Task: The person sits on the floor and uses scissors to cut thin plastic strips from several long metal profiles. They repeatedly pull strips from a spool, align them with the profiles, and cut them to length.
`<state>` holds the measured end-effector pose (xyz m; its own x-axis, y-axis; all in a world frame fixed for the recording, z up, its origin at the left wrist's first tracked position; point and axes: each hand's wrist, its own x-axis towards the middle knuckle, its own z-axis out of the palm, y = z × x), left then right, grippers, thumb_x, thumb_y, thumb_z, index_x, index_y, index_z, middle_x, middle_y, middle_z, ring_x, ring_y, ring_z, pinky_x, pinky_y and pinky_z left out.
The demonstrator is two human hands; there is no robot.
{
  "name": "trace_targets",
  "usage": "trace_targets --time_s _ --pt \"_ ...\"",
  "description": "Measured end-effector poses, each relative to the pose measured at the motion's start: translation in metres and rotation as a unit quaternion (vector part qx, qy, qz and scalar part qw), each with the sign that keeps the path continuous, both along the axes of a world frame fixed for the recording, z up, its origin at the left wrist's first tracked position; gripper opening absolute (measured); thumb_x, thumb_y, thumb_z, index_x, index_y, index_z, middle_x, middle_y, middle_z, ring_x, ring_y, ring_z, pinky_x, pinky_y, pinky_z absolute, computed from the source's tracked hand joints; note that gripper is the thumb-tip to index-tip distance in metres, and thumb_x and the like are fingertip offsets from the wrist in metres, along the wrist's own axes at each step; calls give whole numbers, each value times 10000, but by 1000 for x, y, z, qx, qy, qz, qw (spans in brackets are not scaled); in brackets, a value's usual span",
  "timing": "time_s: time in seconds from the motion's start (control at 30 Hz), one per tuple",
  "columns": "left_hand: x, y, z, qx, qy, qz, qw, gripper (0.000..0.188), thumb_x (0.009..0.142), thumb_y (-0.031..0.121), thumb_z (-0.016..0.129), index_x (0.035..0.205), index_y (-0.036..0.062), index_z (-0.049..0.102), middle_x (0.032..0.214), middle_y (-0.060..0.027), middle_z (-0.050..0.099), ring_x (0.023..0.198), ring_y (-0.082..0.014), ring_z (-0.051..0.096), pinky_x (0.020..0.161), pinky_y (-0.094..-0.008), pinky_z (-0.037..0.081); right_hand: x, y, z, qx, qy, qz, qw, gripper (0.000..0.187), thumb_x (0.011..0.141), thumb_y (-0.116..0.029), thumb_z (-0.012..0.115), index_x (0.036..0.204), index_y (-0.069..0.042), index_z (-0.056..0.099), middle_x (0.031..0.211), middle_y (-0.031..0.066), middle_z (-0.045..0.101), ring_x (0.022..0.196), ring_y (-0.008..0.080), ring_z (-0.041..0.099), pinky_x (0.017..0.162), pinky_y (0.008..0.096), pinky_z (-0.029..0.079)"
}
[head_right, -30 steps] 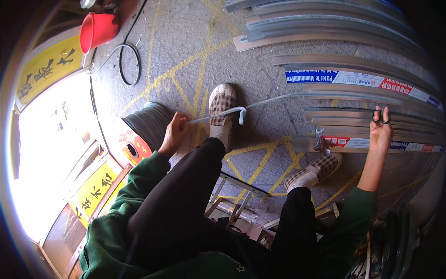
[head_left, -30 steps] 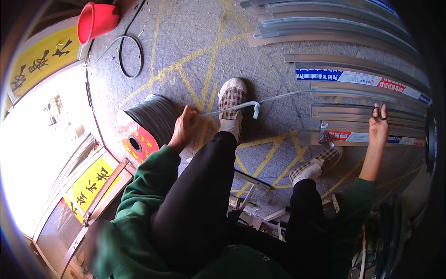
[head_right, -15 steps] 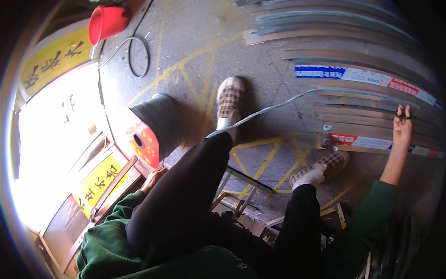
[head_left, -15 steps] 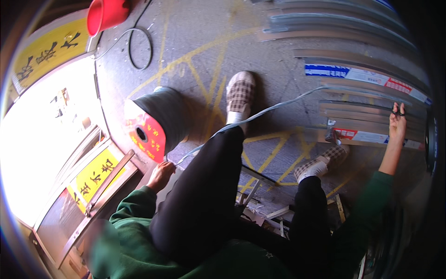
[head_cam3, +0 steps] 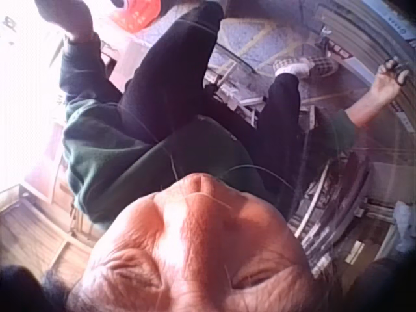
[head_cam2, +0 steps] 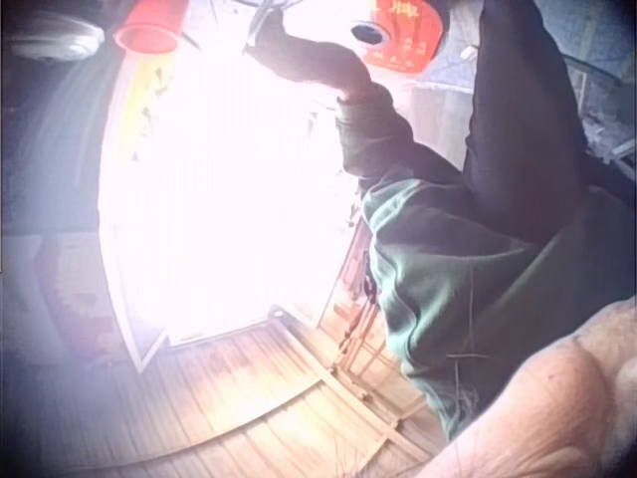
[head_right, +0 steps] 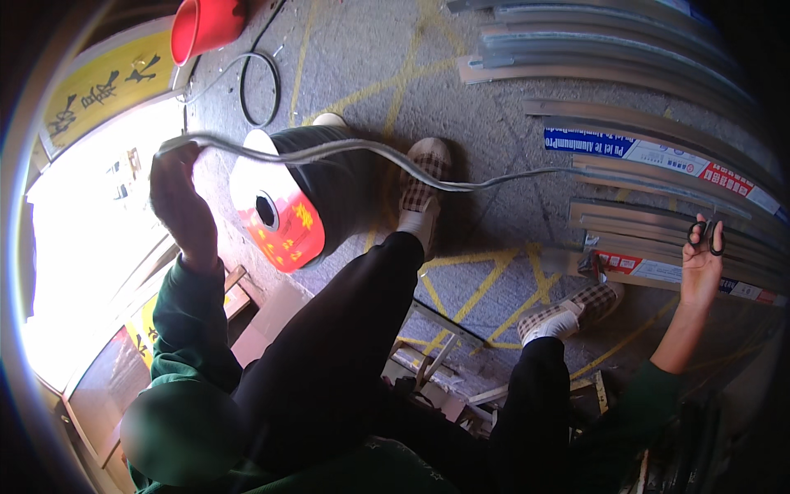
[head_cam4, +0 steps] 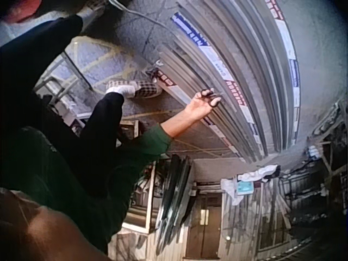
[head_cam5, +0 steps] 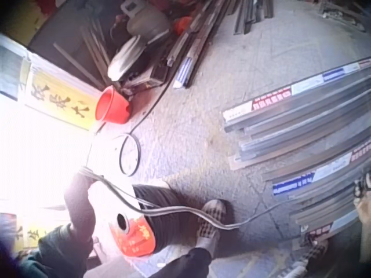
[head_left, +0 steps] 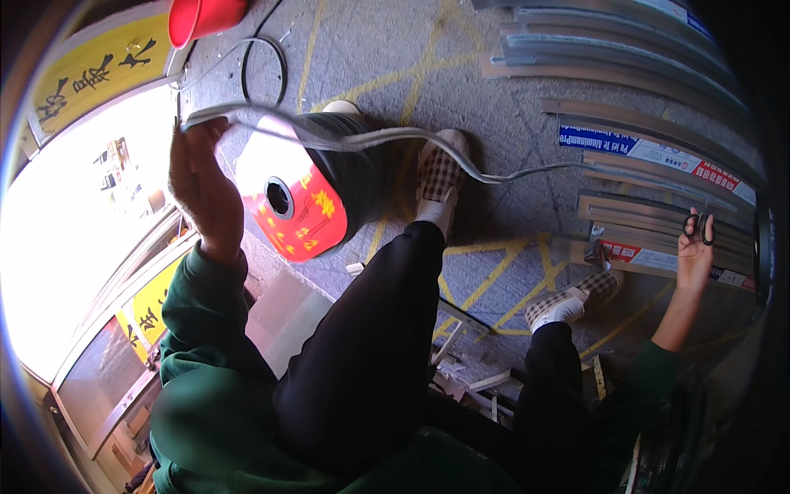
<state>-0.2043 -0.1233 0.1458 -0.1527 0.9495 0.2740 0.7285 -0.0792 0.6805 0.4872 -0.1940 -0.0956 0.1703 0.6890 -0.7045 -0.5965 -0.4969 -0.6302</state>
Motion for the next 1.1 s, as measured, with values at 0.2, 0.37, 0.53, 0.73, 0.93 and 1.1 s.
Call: trace_targets --time_s 0.2,0.37,0.53,0.73,0.93,1.1 --pt "26 12 -9 -23 155 -153 976 748 908 75 662 1546 88 272 1573 -214 295 1411 -376 399 994 -524 527 -41 -7 15 18 6 -5 1000 452 1032 -353 565 1246 45 584 919 10 609 785 55 520 623 198 402" --pt "4 -4 -49 -196 244 -132 941 579 833 83 746 1360 44 510 1376 -183 549 1259 -347 550 1028 -471 462 -60 -18 22 12 5 0 1000 463 1040 -348 549 1275 50 559 921 14 589 782 55 523 622 198 409" --pt "2 -5 -90 -320 238 -218 891 342 883 138 705 1183 -7 632 1164 -180 658 1074 -356 635 948 -417 501 -78 -23 30 -9 3 -15 1000 455 1046 -342 539 1281 48 553 924 19 585 776 56 528 610 196 412" --pt "59 -38 -162 -441 316 -358 760 432 815 114 657 1175 -67 500 930 -237 667 936 -387 667 808 -495 527 -100 -28 38 6 29 -11 999 466 1029 -363 567 1249 48 577 903 30 604 769 80 542 617 205 416" --pt "42 -104 -162 -535 173 -378 735 290 839 55 627 1108 -25 554 910 -248 672 880 -442 659 777 -506 519 -112 -33 44 4 31 -6 999 456 1033 -362 558 1234 47 583 882 27 608 755 83 549 612 214 425" --pt "-2 -205 -90 -551 102 -244 792 156 888 112 575 998 24 642 944 -222 682 904 -400 665 787 -479 521 -123 -38 45 -20 28 0 999 455 1027 -373 569 1216 40 598 859 19 610 738 78 557 609 217 427"
